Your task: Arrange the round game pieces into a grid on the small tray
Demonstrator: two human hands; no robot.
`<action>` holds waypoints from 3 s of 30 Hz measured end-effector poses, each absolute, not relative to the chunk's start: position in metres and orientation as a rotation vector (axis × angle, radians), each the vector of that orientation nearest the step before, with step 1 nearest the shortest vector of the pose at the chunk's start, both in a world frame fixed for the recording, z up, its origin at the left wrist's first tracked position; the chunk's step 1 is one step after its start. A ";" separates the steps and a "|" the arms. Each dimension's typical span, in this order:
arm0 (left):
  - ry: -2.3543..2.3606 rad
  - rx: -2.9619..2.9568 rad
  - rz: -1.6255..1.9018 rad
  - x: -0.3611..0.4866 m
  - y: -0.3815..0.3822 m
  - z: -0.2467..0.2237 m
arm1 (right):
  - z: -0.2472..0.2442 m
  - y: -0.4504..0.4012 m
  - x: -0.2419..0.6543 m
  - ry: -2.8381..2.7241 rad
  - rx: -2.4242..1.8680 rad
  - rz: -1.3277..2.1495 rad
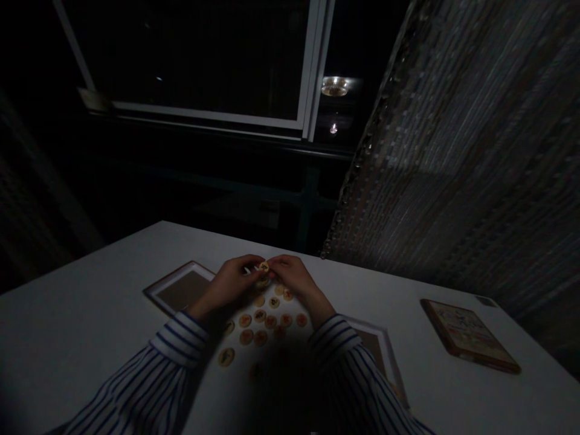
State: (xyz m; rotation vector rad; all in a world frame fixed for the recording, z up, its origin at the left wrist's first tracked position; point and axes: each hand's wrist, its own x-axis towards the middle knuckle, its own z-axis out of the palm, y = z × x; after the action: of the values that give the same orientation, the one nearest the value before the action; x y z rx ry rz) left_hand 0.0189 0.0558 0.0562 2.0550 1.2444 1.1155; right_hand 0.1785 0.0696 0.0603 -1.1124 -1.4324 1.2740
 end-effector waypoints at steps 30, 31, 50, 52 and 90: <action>1.075 1.610 1.053 0.019 0.040 0.088 | 0.114 0.042 0.196 -1.531 -1.139 0.901; 1.075 1.610 1.047 0.019 0.040 0.089 | 0.114 0.039 0.198 -1.537 -1.142 0.893; 1.047 1.653 0.957 0.036 0.026 0.095 | 0.097 -0.014 0.261 -1.685 -1.166 0.824; 1.043 1.655 0.952 0.038 0.024 0.096 | 0.096 -0.018 0.267 -1.690 -1.174 0.814; 1.021 1.637 0.897 0.106 -0.026 0.068 | 0.110 -0.040 0.301 -1.771 -1.168 0.606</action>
State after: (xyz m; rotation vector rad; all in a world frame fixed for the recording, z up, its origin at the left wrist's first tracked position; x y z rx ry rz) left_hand 0.1058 -0.0262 0.0684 1.6374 1.0214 0.8973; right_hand 0.3014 -0.0399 0.1099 -1.1678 -1.7711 0.6062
